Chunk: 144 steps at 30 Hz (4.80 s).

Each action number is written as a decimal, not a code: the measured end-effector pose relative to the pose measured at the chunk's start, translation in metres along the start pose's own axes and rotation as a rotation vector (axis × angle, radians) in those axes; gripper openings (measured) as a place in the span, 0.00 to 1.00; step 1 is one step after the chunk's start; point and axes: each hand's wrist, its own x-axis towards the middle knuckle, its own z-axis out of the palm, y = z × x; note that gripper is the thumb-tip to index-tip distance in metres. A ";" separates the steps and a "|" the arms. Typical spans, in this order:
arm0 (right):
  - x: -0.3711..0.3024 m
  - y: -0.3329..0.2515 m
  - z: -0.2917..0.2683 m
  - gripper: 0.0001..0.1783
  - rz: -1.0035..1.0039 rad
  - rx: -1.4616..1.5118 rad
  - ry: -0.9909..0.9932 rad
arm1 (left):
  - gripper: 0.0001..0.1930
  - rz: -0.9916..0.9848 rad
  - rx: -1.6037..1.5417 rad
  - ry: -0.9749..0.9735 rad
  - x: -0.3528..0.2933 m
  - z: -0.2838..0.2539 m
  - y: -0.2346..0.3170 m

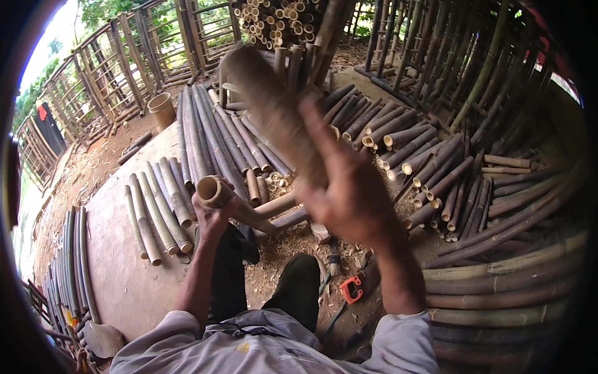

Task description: The person assembles a bamboo chair frame by fitting pre-cut bamboo poles together. They use a hand saw to trim a bamboo piece and a knife to smooth the edges of the cut.

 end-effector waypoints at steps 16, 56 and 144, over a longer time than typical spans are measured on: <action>-0.017 0.081 -0.015 0.48 0.159 0.191 0.462 | 0.21 0.013 -0.060 0.023 0.019 0.009 -0.008; -0.264 0.433 0.206 0.50 0.926 0.812 1.272 | 0.22 -0.001 -0.197 0.024 0.138 -0.034 -0.100; 0.274 0.110 -0.048 0.33 0.029 -0.416 0.112 | 0.29 0.093 -0.271 0.125 0.173 -0.006 0.001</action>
